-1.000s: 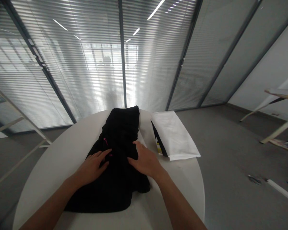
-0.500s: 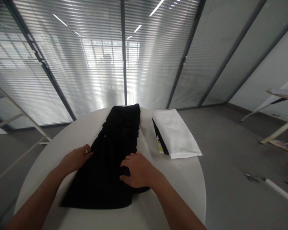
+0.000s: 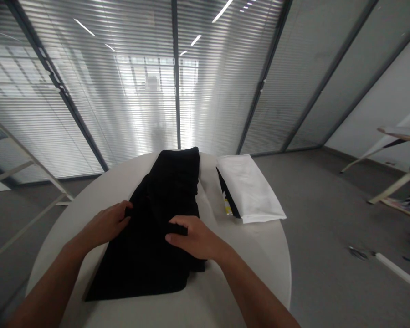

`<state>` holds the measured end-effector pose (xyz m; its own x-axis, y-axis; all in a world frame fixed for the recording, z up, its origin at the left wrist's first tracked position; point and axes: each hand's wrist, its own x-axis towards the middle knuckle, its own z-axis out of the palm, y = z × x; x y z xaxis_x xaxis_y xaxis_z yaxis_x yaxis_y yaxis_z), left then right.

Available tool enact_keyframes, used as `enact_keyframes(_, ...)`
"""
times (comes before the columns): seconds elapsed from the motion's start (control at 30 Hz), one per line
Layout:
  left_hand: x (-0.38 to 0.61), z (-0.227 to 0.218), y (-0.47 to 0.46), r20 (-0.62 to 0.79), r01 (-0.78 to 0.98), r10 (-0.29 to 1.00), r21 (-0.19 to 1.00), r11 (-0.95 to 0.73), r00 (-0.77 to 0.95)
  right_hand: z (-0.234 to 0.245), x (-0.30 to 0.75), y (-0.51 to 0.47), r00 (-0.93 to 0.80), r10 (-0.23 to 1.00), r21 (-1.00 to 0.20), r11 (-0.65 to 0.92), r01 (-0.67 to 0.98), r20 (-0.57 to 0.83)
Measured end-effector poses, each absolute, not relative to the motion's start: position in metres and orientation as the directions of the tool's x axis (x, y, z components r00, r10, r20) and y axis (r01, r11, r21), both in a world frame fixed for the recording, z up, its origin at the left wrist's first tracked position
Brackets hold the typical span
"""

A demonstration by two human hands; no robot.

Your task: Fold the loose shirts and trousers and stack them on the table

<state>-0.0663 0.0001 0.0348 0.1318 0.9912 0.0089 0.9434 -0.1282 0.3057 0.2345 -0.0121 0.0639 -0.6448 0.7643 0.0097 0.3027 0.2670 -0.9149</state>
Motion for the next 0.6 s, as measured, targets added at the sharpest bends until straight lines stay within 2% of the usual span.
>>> enact_keyframes(0.1, -0.035, 0.043, -0.011, 0.100, 0.789, 0.948, 0.531, -0.308, 0.302, 0.056, 0.229, -0.013, -0.679, 0.731, -0.960, 0.139, 0.243, -0.066)
enact_keyframes(0.13, -0.026, 0.044, -0.015, 0.121, 0.739, 0.922, 0.563, -0.369, 0.368, 0.054, 0.228, -0.012, -0.688, 0.723, -0.967, 0.123, 0.224, -0.067)
enact_keyframes(0.23, -0.010, 0.044, -0.021, 0.157, 0.665, 0.856, 0.566, -0.487, 0.493, 0.053, 0.226, -0.013, -0.709, 0.705, -0.969, 0.167, 0.184, -0.013)
enact_keyframes(0.37, -0.015, 0.037, -0.016, 0.251, 0.672, 0.886, 0.581, -0.459, 0.389, 0.064, 0.230, -0.019, -0.754, 0.656, -0.908, 0.309, 0.283, -0.012)
enact_keyframes(0.43, -0.021, 0.034, -0.011, 0.312, 0.672, 0.907, 0.610, -0.419, 0.282, 0.068, 0.230, -0.025, -0.734, 0.679, -0.799, 0.439, 0.411, -0.004)
enact_keyframes(0.5, -0.025, 0.033, -0.008, 0.357, 0.670, 0.918, 0.639, -0.377, 0.176, 0.067, 0.226, -0.031, -0.678, 0.734, -0.621, 0.549, 0.559, 0.038)
enact_keyframes(0.6, -0.026, 0.032, -0.005, 0.403, 0.680, 0.915, 0.664, -0.311, 0.025, 0.055, 0.215, -0.038, -0.624, 0.776, -0.388, 0.606, 0.694, 0.096)
